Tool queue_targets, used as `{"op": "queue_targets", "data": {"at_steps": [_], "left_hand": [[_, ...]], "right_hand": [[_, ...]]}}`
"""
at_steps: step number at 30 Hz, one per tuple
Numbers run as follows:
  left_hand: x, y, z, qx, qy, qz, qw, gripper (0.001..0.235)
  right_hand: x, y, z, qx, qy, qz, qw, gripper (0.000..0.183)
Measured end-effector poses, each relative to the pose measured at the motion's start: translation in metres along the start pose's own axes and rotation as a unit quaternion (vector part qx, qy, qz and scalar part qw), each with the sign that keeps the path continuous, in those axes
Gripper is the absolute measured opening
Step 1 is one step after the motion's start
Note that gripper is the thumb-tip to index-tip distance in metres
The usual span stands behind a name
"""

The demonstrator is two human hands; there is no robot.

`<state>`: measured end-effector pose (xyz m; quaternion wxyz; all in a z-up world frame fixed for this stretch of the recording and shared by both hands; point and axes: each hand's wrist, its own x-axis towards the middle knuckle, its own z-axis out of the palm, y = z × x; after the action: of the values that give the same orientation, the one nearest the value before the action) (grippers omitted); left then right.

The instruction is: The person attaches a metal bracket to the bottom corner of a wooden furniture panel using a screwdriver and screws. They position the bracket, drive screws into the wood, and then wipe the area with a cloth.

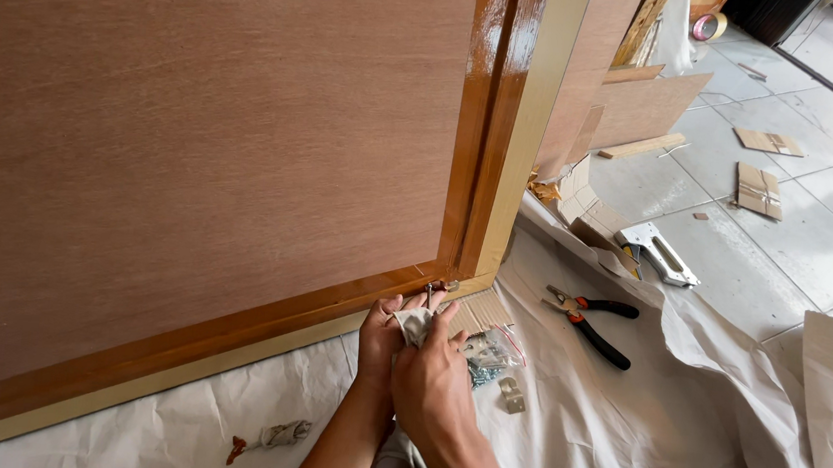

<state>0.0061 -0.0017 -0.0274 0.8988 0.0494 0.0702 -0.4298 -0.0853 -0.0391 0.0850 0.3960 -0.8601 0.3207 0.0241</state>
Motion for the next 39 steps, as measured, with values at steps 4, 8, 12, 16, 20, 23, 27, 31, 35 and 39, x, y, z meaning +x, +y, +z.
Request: {"op": "queue_targets", "data": {"at_steps": [4,8,12,16,20,23,27,31,35,39], "left_hand": [[0.001,0.007,-0.015,-0.02,-0.041,0.015,0.999,0.105],[-0.006,0.006,-0.004,-0.006,-0.044,-0.012,0.999,0.074],[-0.023,-0.003,0.042,0.068,0.021,-0.011,0.997,0.078],[-0.003,0.002,0.006,0.002,0.034,0.042,0.999,0.053],[-0.015,0.002,0.024,-0.003,0.087,0.028,0.996,0.106],[-0.011,0.002,0.016,-0.006,0.067,0.029,0.997,0.107],[-0.003,0.001,0.01,0.047,-0.005,0.017,0.999,0.099],[0.002,0.002,-0.005,0.036,0.0,0.018,0.999,0.103],[0.003,0.002,-0.004,0.057,-0.022,0.018,0.998,0.093],[-0.002,0.001,0.007,0.074,-0.008,0.019,0.997,0.093]], "right_hand": [[0.0,-0.013,0.003,0.226,0.063,0.138,0.962,0.046],[0.036,0.021,0.01,0.766,0.022,0.282,0.577,0.011],[0.033,0.014,-0.029,0.701,-0.102,0.275,0.65,0.028],[-0.004,-0.003,-0.062,0.386,-0.061,0.225,0.893,0.017],[-0.012,0.002,-0.057,-0.148,-0.03,-0.003,0.989,0.038],[-0.026,-0.012,-0.051,-0.166,-0.048,0.014,0.985,0.024],[-0.035,-0.008,-0.049,-0.106,-0.045,0.027,0.993,0.035],[-0.035,-0.007,-0.048,-0.104,-0.047,0.035,0.993,0.035],[-0.036,0.003,-0.045,-0.099,-0.035,0.008,0.994,0.029],[-0.031,0.009,-0.043,-0.111,-0.032,0.004,0.993,0.04]]}}
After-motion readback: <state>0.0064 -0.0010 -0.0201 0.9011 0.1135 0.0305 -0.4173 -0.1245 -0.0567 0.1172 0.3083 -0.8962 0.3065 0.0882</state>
